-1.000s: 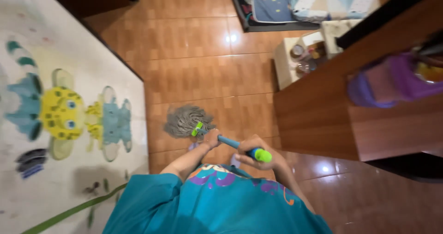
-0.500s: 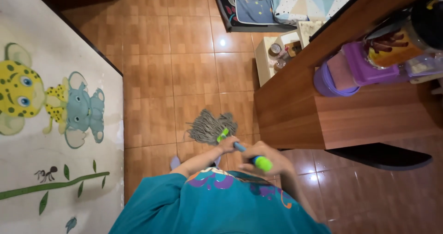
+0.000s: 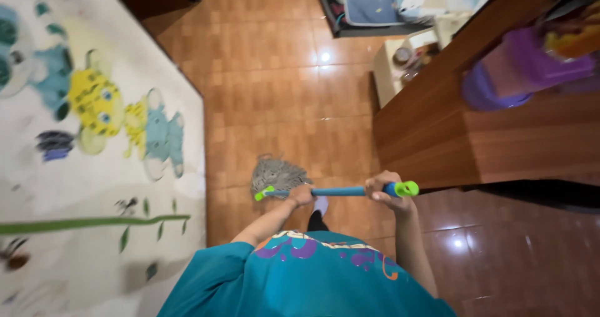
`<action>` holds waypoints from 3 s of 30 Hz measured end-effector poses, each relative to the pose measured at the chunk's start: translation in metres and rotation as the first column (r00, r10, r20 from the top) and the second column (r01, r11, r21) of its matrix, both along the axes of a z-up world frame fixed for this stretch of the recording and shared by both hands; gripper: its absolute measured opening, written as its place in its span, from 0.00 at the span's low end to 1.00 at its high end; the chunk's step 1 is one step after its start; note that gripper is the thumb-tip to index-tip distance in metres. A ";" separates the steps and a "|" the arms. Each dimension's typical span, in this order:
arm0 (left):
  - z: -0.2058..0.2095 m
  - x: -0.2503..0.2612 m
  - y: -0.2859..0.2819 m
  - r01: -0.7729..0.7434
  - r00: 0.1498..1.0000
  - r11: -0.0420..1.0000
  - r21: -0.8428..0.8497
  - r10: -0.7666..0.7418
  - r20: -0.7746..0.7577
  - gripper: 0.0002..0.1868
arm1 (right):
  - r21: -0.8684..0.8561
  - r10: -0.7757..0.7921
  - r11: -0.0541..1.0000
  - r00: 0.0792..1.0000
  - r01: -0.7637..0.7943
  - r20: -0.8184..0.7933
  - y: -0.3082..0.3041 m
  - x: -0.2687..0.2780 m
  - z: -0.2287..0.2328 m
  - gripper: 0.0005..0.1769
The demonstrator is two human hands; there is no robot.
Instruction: The person mops the tiled floor of a room using a grey string mop with a blue and green handle. They move the mop back and forth across the floor, covering areas near a wall with animal stickers, a wooden desk, and a bed with a Hello Kitty mat.
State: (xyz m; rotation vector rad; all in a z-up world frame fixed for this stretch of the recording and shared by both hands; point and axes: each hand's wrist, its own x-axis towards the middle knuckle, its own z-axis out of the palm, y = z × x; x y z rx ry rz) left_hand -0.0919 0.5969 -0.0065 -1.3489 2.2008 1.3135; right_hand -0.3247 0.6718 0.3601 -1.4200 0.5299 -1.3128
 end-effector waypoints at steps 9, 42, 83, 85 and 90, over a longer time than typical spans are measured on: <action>0.014 0.172 0.046 -0.128 0.991 0.992 -0.012 0.128 0.032 0.09 | 0.114 -0.175 0.970 0.945 0.213 -0.274 0.054 0.141 -0.038 0.18; -0.025 -0.184 0.368 0.220 0.600 0.881 -0.418 -0.460 -0.654 0.16 | 0.016 -0.257 0.949 0.798 0.316 -0.545 0.414 -0.041 0.086 0.14; -0.008 0.073 0.568 -0.020 0.999 0.969 -0.245 0.008 -0.048 0.08 | 0.032 -0.083 0.993 0.875 0.112 -0.477 0.624 0.159 0.093 0.20; -0.012 0.041 0.603 -0.017 0.999 0.976 -0.219 0.010 -0.035 0.09 | 0.018 -0.082 0.994 0.865 0.104 -0.496 0.654 0.149 0.108 0.20; -0.014 -0.006 0.689 -0.065 0.843 0.963 -0.261 -0.087 -0.531 0.22 | 0.047 0.036 0.999 0.816 -0.010 -0.577 0.699 0.134 0.132 0.22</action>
